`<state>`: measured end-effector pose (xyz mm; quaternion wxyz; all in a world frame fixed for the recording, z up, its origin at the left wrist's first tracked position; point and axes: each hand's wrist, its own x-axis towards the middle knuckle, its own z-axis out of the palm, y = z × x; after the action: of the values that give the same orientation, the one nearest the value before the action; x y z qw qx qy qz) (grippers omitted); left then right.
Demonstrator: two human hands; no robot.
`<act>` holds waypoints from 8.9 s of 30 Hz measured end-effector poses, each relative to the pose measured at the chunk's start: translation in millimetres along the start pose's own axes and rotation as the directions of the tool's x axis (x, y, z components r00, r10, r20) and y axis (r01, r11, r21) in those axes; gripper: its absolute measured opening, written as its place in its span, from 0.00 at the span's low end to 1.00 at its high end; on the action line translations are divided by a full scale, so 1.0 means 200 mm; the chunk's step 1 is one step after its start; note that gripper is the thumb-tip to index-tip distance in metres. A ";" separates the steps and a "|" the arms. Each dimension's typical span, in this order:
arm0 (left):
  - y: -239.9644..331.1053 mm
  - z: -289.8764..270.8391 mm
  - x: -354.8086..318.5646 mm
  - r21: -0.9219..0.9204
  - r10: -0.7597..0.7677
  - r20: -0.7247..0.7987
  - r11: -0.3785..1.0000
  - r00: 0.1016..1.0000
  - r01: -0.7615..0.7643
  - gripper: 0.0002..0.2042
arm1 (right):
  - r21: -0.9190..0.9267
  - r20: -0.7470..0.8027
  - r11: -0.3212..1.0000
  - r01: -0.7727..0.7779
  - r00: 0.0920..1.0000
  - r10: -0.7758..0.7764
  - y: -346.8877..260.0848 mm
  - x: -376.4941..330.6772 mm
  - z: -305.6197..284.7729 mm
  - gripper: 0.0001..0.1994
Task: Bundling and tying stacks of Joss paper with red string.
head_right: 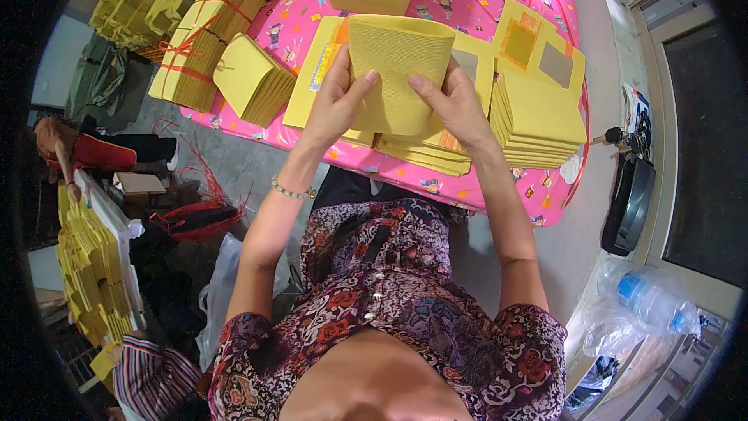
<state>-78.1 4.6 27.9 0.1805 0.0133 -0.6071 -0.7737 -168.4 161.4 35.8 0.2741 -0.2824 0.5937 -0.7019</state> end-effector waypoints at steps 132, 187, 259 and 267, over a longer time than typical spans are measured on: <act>0.04 -0.36 -0.09 -0.080 -0.365 -0.197 0.931 0.910 0.356 0.13 | -0.362 0.161 0.841 -0.402 0.862 0.481 0.01 0.06 0.18 0.21; 0.27 -0.99 -0.26 0.033 -0.039 -0.627 0.997 0.778 0.076 0.14 | -0.434 0.402 0.901 -0.006 0.894 0.199 0.12 0.76 0.85 0.15; 0.01 -1.19 -0.09 0.953 0.463 -0.264 0.261 0.846 0.154 0.21 | -0.744 0.406 0.554 0.373 0.911 -0.068 0.18 0.47 0.40 0.13; 0.12 -1.04 -0.13 0.974 0.625 -0.188 0.220 0.758 0.060 0.19 | -0.803 0.500 0.285 0.524 0.852 -0.157 0.22 0.06 0.29 0.18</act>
<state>2.4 -187.8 -9.2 0.4486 0.2217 -0.8504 -0.1624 -132.9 106.7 1.5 0.0031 -0.6185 0.7506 -0.2326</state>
